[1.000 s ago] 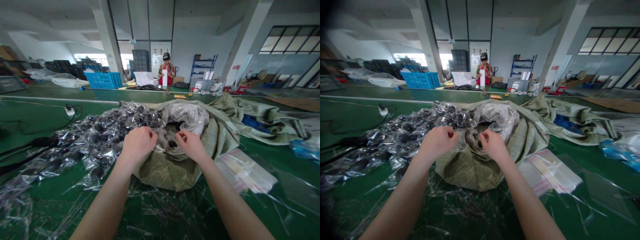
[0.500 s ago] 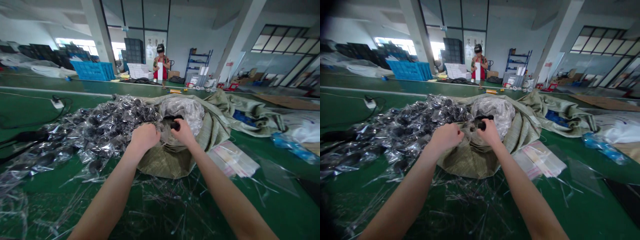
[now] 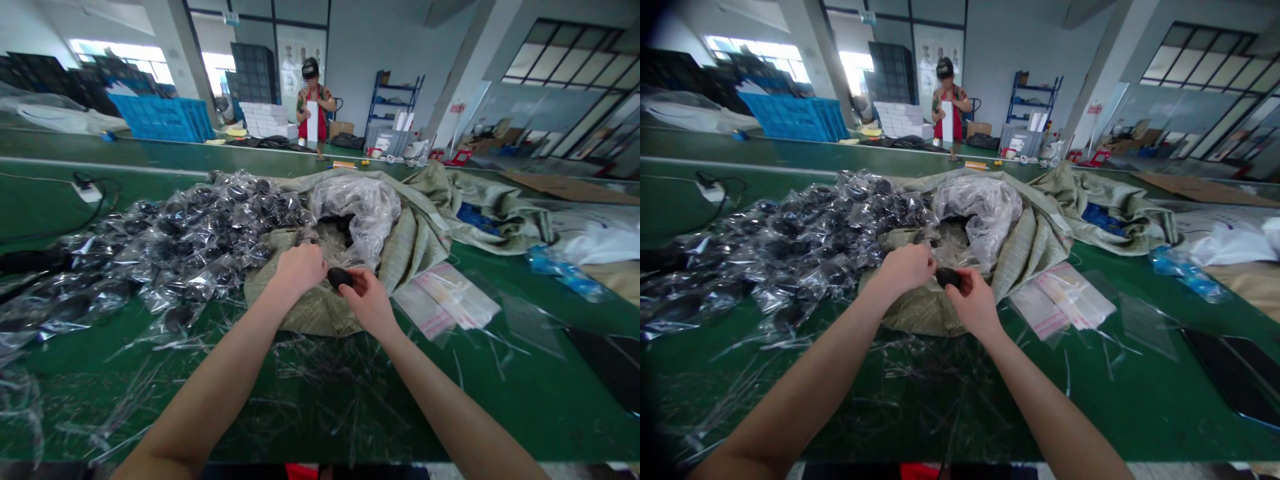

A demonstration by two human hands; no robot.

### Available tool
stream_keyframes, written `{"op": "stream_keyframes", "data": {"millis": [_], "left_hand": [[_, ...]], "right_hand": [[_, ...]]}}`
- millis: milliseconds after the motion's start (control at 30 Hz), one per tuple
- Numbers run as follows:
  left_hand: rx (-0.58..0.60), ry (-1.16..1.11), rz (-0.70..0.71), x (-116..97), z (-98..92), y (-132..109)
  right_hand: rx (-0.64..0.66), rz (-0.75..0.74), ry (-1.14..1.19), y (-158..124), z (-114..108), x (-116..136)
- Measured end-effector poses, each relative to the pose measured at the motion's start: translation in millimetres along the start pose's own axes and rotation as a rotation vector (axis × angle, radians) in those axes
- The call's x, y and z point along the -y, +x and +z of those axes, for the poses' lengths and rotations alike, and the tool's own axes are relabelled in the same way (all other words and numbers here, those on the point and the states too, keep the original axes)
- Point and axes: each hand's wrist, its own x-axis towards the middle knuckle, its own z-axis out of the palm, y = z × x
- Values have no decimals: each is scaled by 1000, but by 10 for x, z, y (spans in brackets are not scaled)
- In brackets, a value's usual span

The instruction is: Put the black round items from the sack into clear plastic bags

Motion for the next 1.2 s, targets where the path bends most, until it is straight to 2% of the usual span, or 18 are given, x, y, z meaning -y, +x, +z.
{"op": "stream_keyframes", "data": {"millis": [133,267,433,533,733,833,933,1000,1100,1200], "left_hand": [[-22,12,9,-62,14,-12],[-12,9,14,-127,10,-54],[42,13,59,-109,-9,-89],[43,-1,73,-86,-23,-90],[-37,-30,31,-118,-25,-86],[-74,-25,83,-147,-8,-105],[-120,-22,118,-178,9,-134],[-169,-27,116,-201,15,-152],[-239,-37,132,-235,15,-177],[-230,-46,183,-261,4,-206]], "right_hand": [[20,-113,-296,-6,-40,-29],[-4,-197,-486,27,-33,9],[-117,-305,-502,72,-12,-10],[-141,-332,-517,64,2,-13],[-96,-413,-555,54,47,-38],[-73,-429,-596,82,55,-63],[-134,-436,-639,93,44,-67],[-153,-487,-691,76,32,-60],[-106,-576,-782,45,19,-58],[-117,-605,-763,62,14,-77]]}}
